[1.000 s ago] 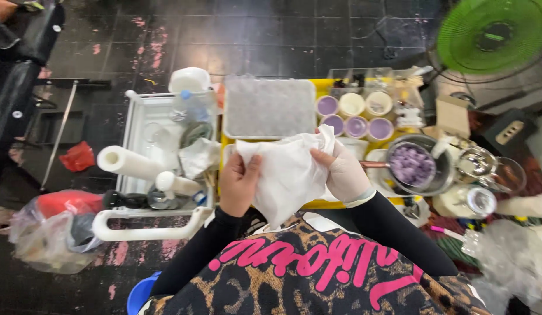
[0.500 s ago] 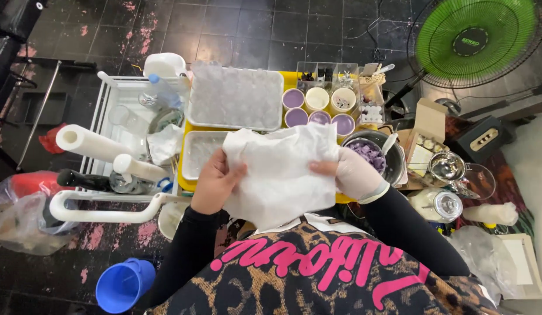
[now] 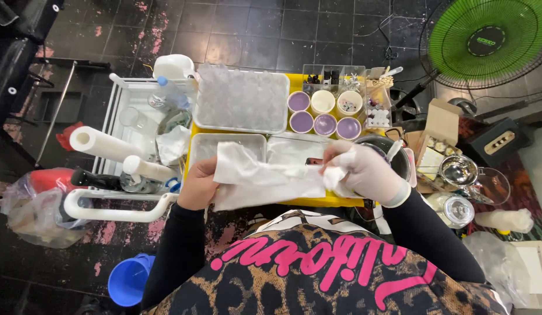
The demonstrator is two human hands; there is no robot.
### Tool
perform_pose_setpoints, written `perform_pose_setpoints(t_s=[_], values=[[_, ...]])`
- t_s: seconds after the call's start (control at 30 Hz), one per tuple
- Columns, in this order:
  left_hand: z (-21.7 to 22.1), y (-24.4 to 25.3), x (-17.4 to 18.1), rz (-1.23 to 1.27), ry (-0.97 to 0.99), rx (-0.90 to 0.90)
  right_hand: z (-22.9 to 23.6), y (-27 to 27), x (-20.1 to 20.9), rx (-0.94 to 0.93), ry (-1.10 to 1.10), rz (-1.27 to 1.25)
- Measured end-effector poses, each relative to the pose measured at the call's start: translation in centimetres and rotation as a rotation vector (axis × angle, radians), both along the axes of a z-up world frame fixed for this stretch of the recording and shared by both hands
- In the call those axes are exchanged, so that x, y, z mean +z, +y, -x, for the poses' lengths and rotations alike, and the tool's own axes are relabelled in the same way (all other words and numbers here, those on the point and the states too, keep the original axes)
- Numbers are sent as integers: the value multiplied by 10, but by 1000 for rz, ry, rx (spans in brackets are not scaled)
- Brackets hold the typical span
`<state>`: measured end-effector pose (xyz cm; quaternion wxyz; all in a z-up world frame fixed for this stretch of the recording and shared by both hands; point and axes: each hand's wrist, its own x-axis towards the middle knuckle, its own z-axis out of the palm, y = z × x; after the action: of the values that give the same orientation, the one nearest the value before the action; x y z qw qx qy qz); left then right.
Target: The person pours liquid from a plastic bottle into a small white cup, then uses paper towels to wipe and clean the inside of white and purple candle cups on the work table, handling the cups one at a time and setting them back on the tray.
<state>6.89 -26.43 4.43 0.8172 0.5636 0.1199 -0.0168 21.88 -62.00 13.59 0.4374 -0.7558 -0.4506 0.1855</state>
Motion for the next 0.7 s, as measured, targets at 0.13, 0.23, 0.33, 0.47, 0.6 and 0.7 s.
perform_pose_setpoints(t_s=[0.13, 0.23, 0.33, 0.47, 0.6, 0.7], values=[[-6, 33, -4, -110, -8, -83, 1, 7, 28, -30, -192, 69], [-11, 49, 21, -247, -62, -101, 2, 14, 35, 192, -207, -34], [-23, 58, 50, -428, -412, -314, 4, 16, 30, 185, -410, 154], [-43, 43, 95, -848, -453, -397, 11, 17, 53, 314, -208, 257], [-60, 18, 127, -958, -522, -610, 5, 9, 59, 265, -42, -67], [-71, -8, 139, -948, -680, -752, 13, 38, 53, 53, 361, -145]])
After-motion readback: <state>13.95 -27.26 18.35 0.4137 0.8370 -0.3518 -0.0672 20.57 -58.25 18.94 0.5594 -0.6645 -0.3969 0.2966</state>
